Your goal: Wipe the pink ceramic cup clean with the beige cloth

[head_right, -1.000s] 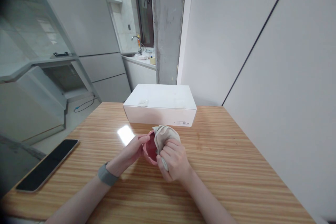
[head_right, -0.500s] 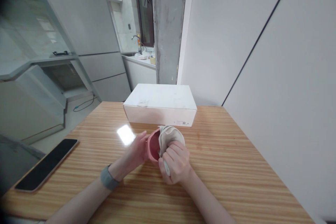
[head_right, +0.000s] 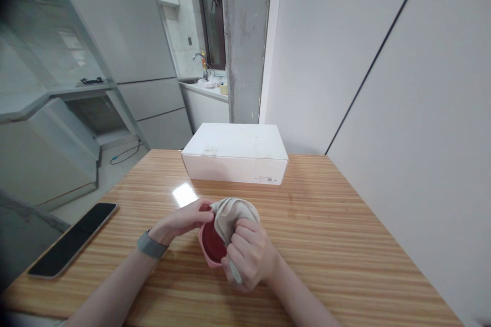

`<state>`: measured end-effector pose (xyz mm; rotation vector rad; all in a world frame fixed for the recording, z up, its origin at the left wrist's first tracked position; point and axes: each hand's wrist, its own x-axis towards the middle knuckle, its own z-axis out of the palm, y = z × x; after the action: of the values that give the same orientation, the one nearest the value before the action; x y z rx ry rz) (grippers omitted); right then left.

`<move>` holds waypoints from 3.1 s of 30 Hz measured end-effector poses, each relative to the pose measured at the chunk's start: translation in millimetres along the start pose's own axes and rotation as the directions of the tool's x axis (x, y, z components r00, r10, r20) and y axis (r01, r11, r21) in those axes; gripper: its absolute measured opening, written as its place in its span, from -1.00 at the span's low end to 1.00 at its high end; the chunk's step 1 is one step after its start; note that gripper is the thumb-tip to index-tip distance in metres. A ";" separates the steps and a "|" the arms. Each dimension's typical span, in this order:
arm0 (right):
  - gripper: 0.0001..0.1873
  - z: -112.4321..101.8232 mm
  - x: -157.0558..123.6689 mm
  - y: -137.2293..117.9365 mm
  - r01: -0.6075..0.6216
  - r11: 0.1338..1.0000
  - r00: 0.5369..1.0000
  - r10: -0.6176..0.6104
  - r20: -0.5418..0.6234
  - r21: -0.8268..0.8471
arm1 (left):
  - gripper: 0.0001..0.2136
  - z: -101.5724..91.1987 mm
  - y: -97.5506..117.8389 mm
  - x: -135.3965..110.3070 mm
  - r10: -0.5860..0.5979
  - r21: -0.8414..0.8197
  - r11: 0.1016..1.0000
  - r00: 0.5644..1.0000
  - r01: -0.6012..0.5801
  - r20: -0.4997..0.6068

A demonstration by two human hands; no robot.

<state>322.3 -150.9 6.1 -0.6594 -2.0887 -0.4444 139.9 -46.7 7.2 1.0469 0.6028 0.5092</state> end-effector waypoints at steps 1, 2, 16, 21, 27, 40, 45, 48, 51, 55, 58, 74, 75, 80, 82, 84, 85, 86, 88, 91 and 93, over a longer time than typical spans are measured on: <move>-0.71 -0.2 -0.3 0.8 -0.008 1.000 1.000 0.008 -0.001 -0.002 | -0.74 0.9 0.3 0.8 -0.019 0.038 0.999 1.000 0.019 0.016; -0.72 -0.4 -0.5 1.6 -0.015 1.000 1.000 0.015 -0.004 -0.004 | -0.73 1.9 0.2 2.0 -0.033 0.069 0.997 0.999 0.031 0.024; -0.72 9.4 2.2 4.0 -0.170 0.967 0.983 0.181 0.040 -0.192 | -0.71 10.1 -8.8 12.9 0.085 0.009 0.996 0.994 -0.085 -0.075; -0.72 14.9 4.1 8.2 -0.233 0.919 0.969 0.245 -0.001 -0.320 | -0.65 24.3 -20.4 16.8 0.158 -0.143 0.972 0.968 -0.187 -0.196; -0.74 10.1 -1.3 14.5 -0.212 0.941 0.977 0.206 -0.051 -0.264 | -0.65 39.7 -25.3 13.7 0.175 -0.268 0.940 0.971 -0.214 -0.162; -0.73 -10.0 3.0 11.0 -0.041 0.997 0.998 0.045 0.055 -0.058 | -0.60 17.1 -16.0 8.9 -0.096 -0.390 0.910 0.986 0.142 0.136; -0.73 -16.2 1.1 11.5 -0.068 0.997 0.997 0.069 0.036 -0.027 | -0.71 15.3 -14.8 4.0 -0.072 -0.361 0.925 0.986 0.123 0.150; -0.72 -18.1 -0.4 16.5 -0.102 0.995 0.994 0.102 0.033 0.003 | -0.72 18.0 -13.9 2.3 -0.030 -0.348 0.934 0.991 0.073 0.128; -0.71 -16.3 0.5 20.9 -0.141 0.990 0.988 0.142 0.063 -0.015 | -0.70 24.2 -14.9 4.9 0.027 -0.347 0.938 0.996 0.002 0.079; -0.70 -5.1 3.7 19.7 -0.249 0.957 0.962 0.263 0.075 -0.151 | -0.70 39.2 -17.5 10.2 0.148 -0.374 0.916 0.989 -0.145 -0.022; -0.70 2.8 5.7 16.3 -0.325 0.924 0.946 0.322 -0.049 -0.204 | -0.67 50.2 -18.0 9.8 0.245 -0.410 0.879 0.968 -0.244 -0.052; -0.74 -14.4 10.4 6.0 -0.066 0.997 0.996 0.068 0.061 -0.034 | -0.50 24.9 -14.3 9.5 0.008 -0.404 0.914 0.995 0.032 0.097; -0.74 -15.8 10.7 3.9 -0.066 0.998 0.996 0.067 0.059 -0.020 | -0.53 21.6 -15.2 9.6 0.012 -0.386 0.922 0.995 0.027 0.099; -0.74 -22.9 10.6 -0.4 -0.052 0.999 0.997 0.051 0.057 0.013 | -0.72 9.0 -22.0 8.4 0.009 -0.359 0.933 0.996 0.024 0.090; -0.74 -25.4 10.0 0.8 -0.060 0.998 0.997 0.058 0.054 0.030 | -0.68 7.8 -25.2 7.5 -0.023 -0.353 0.933 0.992 0.066 0.126; -0.74 -27.4 9.1 2.8 -0.067 0.997 0.996 0.065 0.053 0.038 | -0.67 8.4 -27.8 6.9 -0.044 -0.335 0.937 0.987 0.093 0.152; -0.73 -28.2 8.7 4.0 -0.071 0.997 0.996 0.069 0.059 0.038 | -0.67 9.0 -28.7 6.8 -0.043 -0.325 0.941 0.987 0.092 0.155; -0.73 -28.8 8.3 5.2 -0.077 0.996 0.995 0.074 0.069 0.037 | -0.68 9.9 -29.3 6.8 -0.036 -0.318 0.944 0.988 0.083 0.152; -0.73 -29.5 7.9 7.6 -0.097 0.995 0.992 0.094 0.088 0.033 | -0.67 12.1 -29.4 7.2 -0.014 -0.316 0.947 0.990 0.059 0.141; -0.75 -29.2 8.1 11.1 -0.127 0.991 0.990 0.124 0.074 0.043 | -0.68 16.4 -27.1 7.8 0.023 -0.323 0.946 0.994 0.015 0.112; -0.74 -28.1 8.3 13.4 -0.146 0.988 0.988 0.144 0.048 0.050 | -0.68 20.1 -24.5 7.5 0.052 -0.320 0.947 0.995 -0.024 0.081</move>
<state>344.4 -152.8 29.5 -0.7902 -2.0696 -0.2937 161.5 -64.9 -9.2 0.7693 0.4051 0.5700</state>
